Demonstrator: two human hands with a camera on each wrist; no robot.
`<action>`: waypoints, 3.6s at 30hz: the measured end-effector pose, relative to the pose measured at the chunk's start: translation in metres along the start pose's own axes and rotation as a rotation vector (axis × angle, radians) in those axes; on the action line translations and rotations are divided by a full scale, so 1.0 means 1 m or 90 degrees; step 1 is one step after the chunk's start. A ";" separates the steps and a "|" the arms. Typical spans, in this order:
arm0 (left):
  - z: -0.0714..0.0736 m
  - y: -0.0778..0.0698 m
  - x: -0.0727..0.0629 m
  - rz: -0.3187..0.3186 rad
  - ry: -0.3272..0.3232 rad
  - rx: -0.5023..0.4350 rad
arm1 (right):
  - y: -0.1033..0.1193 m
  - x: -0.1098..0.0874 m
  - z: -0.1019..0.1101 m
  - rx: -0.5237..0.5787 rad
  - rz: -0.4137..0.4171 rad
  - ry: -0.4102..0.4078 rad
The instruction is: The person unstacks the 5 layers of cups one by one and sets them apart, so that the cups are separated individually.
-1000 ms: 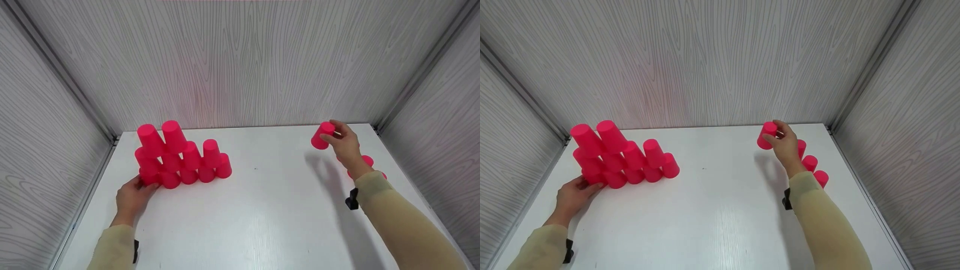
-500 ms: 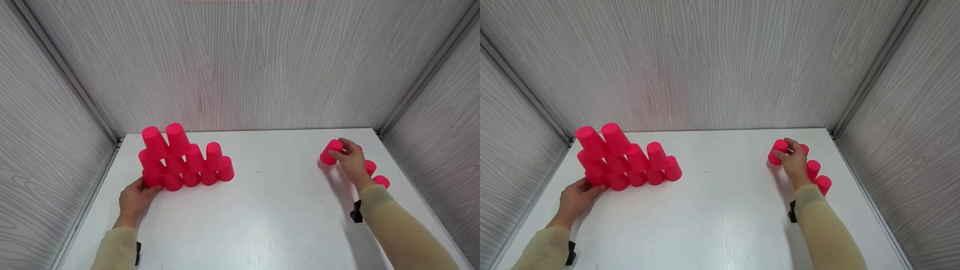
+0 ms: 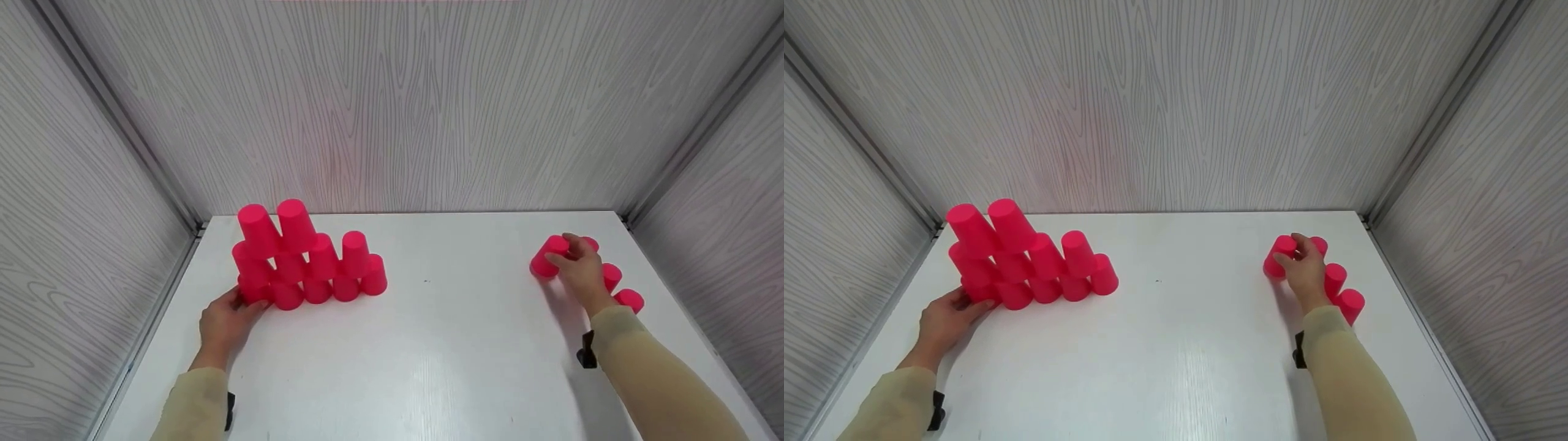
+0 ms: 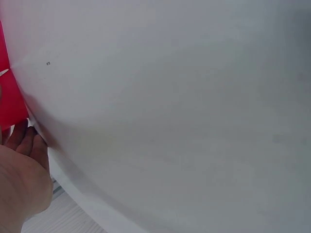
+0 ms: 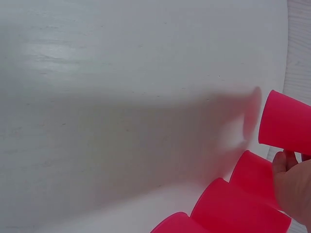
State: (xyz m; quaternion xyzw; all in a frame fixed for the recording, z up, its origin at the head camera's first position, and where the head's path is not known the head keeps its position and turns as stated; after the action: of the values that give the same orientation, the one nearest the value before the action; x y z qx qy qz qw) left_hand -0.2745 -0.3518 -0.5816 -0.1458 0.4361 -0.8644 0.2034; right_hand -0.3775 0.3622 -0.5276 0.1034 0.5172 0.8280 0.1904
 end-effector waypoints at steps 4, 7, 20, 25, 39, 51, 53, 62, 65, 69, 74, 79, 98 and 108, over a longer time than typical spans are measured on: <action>0.001 -0.002 -0.001 -0.018 -0.011 -0.004 | -0.003 0.001 0.000 0.008 -0.010 -0.001; 0.001 -0.002 -0.002 -0.014 -0.012 -0.007 | -0.003 0.001 -0.001 0.002 -0.016 0.001; 0.000 0.001 -0.001 0.004 -0.008 -0.010 | -0.007 0.007 -0.004 -0.020 -0.024 0.008; 0.000 -0.001 -0.002 0.000 -0.009 -0.003 | -0.009 0.011 -0.004 -0.019 -0.024 0.010; -0.002 0.002 0.000 0.015 -0.003 -0.003 | -0.007 0.015 -0.005 -0.028 -0.020 0.004; -0.005 0.000 0.001 0.023 0.001 -0.023 | 0.045 0.009 0.002 -0.019 0.116 -0.016; -0.005 -0.001 0.001 0.022 0.003 -0.026 | 0.065 0.005 -0.001 -0.016 0.152 -0.017; -0.006 -0.004 0.001 0.005 -0.006 -0.023 | 0.180 -0.051 -0.079 0.111 0.303 0.075; -0.005 -0.003 0.001 0.007 -0.008 -0.026 | 0.218 -0.080 -0.116 0.144 0.346 0.122; -0.006 -0.003 0.001 0.018 -0.004 -0.027 | 0.260 -0.120 -0.163 0.141 0.378 0.157; -0.007 -0.005 -0.001 0.038 0.001 -0.028 | 0.290 -0.160 -0.212 0.140 0.381 0.196; -0.009 -0.006 -0.002 0.053 0.010 -0.030 | 0.301 -0.186 -0.247 0.132 0.366 0.234; -0.014 -0.010 -0.004 0.038 0.001 -0.017 | 0.296 -0.207 -0.303 0.136 0.273 0.283; -0.022 -0.015 -0.003 0.026 0.015 -0.031 | 0.292 -0.202 -0.296 0.153 0.262 0.268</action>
State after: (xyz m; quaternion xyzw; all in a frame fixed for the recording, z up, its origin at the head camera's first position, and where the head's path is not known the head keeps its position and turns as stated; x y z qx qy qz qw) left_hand -0.2845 -0.3268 -0.5828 -0.1318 0.4622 -0.8508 0.2126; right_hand -0.3645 -0.0793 -0.3919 0.0540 0.6075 0.7854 -0.1058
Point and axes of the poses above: each hand's wrist, its own x-axis towards the middle knuckle, its own z-axis out of the back of the hand, y = z × x, the point moved 6 cm from there along x, towards the middle knuckle, and after that the axes turned 15 degrees about -y, right-handed, at the moved point
